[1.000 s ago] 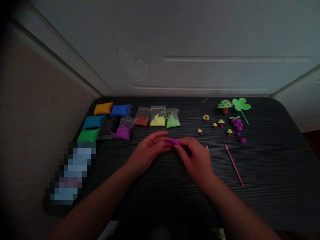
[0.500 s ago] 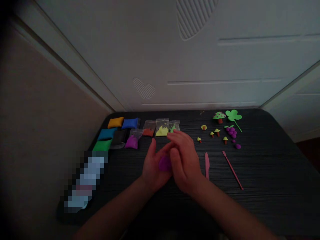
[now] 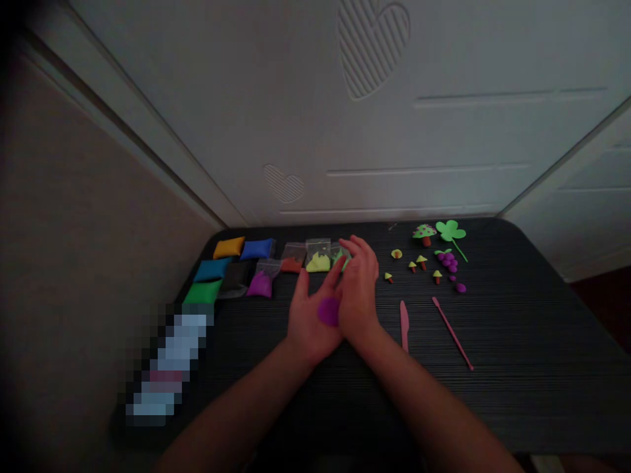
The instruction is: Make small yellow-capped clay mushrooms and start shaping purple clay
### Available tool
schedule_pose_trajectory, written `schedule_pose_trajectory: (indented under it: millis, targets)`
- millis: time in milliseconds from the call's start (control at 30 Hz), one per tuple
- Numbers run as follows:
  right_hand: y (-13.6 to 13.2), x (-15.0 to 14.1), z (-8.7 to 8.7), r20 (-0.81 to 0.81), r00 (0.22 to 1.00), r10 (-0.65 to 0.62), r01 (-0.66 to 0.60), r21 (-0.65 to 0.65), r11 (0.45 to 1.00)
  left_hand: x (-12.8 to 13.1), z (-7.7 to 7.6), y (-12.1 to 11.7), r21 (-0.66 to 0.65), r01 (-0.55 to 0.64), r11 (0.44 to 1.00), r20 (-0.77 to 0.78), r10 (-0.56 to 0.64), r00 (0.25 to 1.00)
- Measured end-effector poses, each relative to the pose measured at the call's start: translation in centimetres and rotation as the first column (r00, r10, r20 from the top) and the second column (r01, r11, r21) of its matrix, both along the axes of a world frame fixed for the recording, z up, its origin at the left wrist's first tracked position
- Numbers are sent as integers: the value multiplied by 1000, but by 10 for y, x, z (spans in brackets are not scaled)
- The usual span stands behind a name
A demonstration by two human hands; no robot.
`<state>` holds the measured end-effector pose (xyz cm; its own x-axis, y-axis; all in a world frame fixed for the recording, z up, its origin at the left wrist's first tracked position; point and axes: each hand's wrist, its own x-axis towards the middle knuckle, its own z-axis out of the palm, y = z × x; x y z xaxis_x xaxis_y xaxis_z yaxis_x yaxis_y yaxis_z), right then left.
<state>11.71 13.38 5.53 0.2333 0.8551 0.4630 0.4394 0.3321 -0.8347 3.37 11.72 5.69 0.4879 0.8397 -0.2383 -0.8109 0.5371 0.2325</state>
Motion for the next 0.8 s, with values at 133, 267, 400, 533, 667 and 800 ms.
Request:
schedule_pose_trajectory:
  millis: [133,267,400,533,667,800]
  targets:
    - [-3,19,5,9,997,72,-72,-6,997,-12,4,12,45,-76,996,-18,77,997]
    - [-15,23,-5,162,896,413,-381,-198,903,-18,-1,20,106,-99,989,-143,114,983]
    - [-19,22,-18,17,922,387,-361,-323,875,-23,-21,21,232,-160,960,-457,252,853]
    - [-13,30,-24,-239,916,323,-398,-432,809,-32,-32,19,373,123,920,-758,225,612]
    - [-12,35,-23,-263,923,282,-373,-424,825,-33,-29,16,347,249,904,-861,202,468]
    - [-14,33,-19,-27,962,273,-259,-419,870,-27,-28,13,378,192,906,-873,279,401]
